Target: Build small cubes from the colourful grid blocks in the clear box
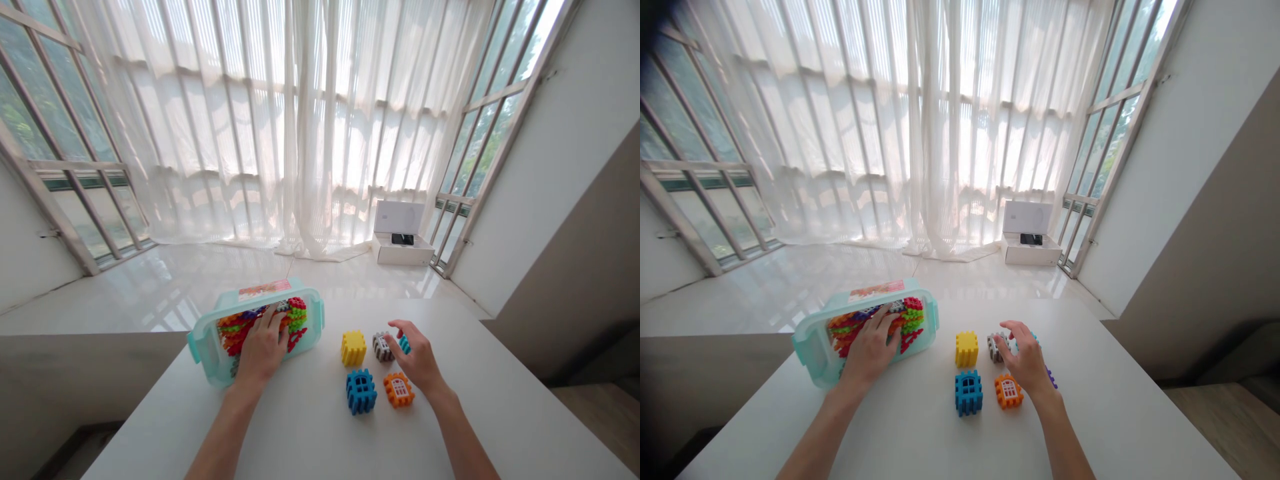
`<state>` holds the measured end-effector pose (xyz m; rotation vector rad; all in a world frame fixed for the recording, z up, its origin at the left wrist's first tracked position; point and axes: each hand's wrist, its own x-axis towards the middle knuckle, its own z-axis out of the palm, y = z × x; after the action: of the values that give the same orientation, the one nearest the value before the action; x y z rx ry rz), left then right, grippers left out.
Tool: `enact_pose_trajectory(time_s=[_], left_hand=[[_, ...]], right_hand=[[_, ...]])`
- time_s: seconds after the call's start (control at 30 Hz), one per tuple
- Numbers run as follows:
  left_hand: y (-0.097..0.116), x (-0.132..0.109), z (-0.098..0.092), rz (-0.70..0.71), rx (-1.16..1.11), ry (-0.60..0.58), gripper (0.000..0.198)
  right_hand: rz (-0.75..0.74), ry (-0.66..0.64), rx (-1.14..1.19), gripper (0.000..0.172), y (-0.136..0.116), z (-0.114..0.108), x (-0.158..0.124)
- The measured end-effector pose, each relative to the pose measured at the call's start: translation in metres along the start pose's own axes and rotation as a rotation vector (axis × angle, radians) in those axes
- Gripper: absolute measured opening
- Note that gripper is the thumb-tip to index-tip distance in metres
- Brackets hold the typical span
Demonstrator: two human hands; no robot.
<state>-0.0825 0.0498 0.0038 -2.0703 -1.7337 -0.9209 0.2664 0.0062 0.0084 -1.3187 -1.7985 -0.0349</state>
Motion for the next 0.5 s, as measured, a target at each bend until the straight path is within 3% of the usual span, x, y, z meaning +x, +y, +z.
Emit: enact_pose_trajectory(time_s=[0.37,0.5], left_hand=[[-0.0085,-0.0034,0.0041,-0.034,-0.007,0.09,0.032],[-0.0014,-0.0035,-0.0011,-0.074,0.045,0.039,0.037]], right_hand=[[-0.013,-0.006,0.017,0.025,-0.0027,0.0018,0.0002],[-0.02,-0.027,0.019,0.025,-0.0016,0.0022,0.0006]])
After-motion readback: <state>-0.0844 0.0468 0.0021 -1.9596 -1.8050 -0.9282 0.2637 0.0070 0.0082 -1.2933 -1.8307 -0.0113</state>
